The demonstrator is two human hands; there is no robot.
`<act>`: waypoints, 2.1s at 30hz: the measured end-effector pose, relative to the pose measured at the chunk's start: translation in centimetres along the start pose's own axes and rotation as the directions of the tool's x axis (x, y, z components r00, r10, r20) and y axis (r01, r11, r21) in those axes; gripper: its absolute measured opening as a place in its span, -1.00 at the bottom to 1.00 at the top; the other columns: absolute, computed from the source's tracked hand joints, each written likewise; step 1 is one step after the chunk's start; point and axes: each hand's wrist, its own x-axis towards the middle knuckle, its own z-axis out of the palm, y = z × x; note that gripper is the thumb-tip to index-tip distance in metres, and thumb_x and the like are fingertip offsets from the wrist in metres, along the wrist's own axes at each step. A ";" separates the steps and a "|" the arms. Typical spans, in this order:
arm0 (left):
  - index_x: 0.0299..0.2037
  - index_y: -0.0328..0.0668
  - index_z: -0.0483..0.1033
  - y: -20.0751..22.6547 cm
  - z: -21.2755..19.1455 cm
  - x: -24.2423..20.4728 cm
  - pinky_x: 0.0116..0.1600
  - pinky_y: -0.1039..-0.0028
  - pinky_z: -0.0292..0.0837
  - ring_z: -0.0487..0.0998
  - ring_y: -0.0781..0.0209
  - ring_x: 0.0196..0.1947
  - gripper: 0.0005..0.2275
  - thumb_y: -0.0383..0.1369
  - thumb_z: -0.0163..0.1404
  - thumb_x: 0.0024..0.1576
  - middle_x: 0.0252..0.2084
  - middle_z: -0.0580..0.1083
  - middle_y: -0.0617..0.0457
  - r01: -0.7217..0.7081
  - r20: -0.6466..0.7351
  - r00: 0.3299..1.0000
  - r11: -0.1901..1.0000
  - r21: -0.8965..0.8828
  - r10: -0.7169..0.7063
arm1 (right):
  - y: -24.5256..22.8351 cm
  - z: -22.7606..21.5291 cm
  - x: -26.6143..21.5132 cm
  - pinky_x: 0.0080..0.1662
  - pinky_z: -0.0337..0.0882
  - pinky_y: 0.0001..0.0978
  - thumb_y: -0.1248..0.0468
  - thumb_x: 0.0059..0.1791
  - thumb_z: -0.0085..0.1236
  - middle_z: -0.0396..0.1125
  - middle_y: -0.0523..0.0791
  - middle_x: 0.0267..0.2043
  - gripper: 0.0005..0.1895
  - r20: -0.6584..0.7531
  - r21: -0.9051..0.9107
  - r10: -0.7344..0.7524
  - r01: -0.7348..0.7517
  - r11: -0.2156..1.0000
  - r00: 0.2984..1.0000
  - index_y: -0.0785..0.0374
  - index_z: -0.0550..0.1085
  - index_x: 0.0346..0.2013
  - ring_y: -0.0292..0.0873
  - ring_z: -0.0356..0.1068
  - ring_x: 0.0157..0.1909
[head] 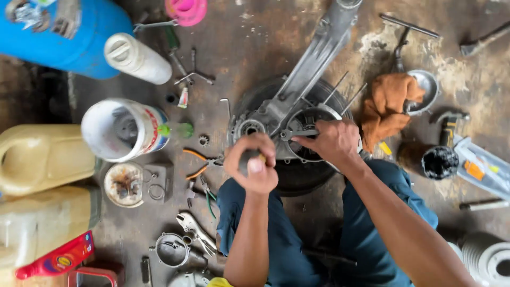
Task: The person uses a hammer and a metal tool to tap and adjust components inside a disassembled engine casing. They also use a wrench to tighten or loosen parts within the assembly. The work is performed on a cluttered floor with various tools and containers nearby.
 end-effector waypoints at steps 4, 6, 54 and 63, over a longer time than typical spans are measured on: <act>-0.65 -0.27 0.36 -0.2 0.0 0.7 -0.73 0.60 0.19 0.21 0.36 -0.89 -0.52 -0.13 -0.08 0.29 -0.87 0.19 0.15 -0.027 0.034 0.999 0.999 -0.029 0.028 | 0.2 0.0 0.8 -0.38 0.45 0.00 -0.54 -0.34 0.22 0.33 -0.04 -0.71 -0.26 0.061 -0.003 0.054 -0.054 0.999 0.997 0.09 0.49 -0.65 0.13 0.47 -0.51; -0.61 -0.27 0.37 0.0 -0.6 0.5 -0.72 0.59 0.16 0.20 0.37 -0.87 -0.50 -0.07 -0.11 0.31 -0.85 0.19 0.15 0.008 0.083 0.996 1.000 -0.015 -0.007 | 0.6 1.2 0.5 -0.36 0.48 -0.04 -0.53 -0.29 0.18 0.35 -0.07 -0.69 -0.29 0.097 -0.019 0.056 -0.054 0.998 0.994 0.06 0.49 -0.62 0.10 0.50 -0.50; 0.25 -0.14 0.47 -1.9 -8.2 -2.1 0.16 -0.05 0.53 0.56 -0.37 0.09 -0.17 -0.04 0.41 -0.30 0.01 0.57 -0.31 0.220 0.160 0.834 0.585 0.781 -0.528 | -6.2 -2.6 3.3 -0.23 0.51 -0.25 0.31 -0.07 0.36 0.42 -0.04 -0.54 -0.59 0.052 0.880 0.041 -0.066 0.471 0.998 0.17 0.23 -0.57 -0.06 0.60 -0.21; 0.00 -0.17 0.65 -1.1 -6.3 -3.9 0.02 0.05 0.64 0.67 -0.24 -0.13 -0.37 0.00 0.41 -0.26 -0.23 0.64 -0.22 0.418 -0.183 0.813 0.335 0.844 -0.553 | -5.2 -2.2 3.7 -0.37 0.46 -0.24 0.31 -0.04 0.39 0.31 -0.02 -0.59 -0.58 0.006 0.844 -0.014 0.002 0.536 1.000 0.14 0.22 -0.49 -0.03 0.49 -0.46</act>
